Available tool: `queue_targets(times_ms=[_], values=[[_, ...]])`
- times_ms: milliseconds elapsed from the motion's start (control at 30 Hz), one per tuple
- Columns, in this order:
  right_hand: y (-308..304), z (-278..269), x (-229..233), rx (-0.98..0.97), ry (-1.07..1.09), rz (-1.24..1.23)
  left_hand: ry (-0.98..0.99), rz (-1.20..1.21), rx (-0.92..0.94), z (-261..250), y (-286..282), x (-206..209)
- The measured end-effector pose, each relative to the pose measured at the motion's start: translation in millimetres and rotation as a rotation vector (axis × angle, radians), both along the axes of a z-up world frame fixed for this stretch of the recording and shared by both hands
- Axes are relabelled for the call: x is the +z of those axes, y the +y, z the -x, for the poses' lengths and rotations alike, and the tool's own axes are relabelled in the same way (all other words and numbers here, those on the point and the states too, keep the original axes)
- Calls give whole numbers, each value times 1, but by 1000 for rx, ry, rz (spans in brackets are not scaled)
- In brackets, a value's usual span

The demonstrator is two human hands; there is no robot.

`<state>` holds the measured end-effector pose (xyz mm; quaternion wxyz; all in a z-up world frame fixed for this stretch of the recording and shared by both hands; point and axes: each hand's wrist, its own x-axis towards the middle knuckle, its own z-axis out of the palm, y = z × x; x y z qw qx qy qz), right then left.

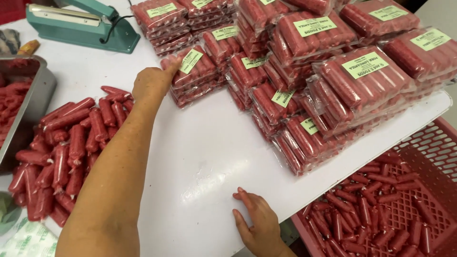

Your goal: Packaging small sausages into plastic bags, labeling them, and sealing the bags using an impulse sealer.

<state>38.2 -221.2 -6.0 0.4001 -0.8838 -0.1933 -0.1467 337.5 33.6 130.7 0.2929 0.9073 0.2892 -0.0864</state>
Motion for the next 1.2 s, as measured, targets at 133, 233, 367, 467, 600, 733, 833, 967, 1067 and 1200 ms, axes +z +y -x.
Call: queue_targets(times_ms=[133,233,367,467,600,733,833,967,1067,1200], values=[[-7,0,0,18,-8,20,-57,-181,-111,61,6,-33],[-10,2,-5,32,-33,9,-130,-186,-224,194,-3,-62],[3,-2,35,-11,298,-98,-458,-263,-525,373,20,-84],[30,10,49,147,346,-107,-533,-457,-275,443,91,-73],[118,46,65,911,274,-13,-174,-695,-274,493,159,-53],[192,77,68,1188,195,45,-322,-714,-312,498,180,-84],[231,90,66,1215,195,62,-459,-635,-309,493,185,-82],[287,97,47,1076,-13,98,-593,-622,-210,481,193,-89],[297,90,18,995,-285,124,-579,-602,-210,474,191,-72],[233,84,36,1063,-184,206,-468,230,-613,490,174,-24]])
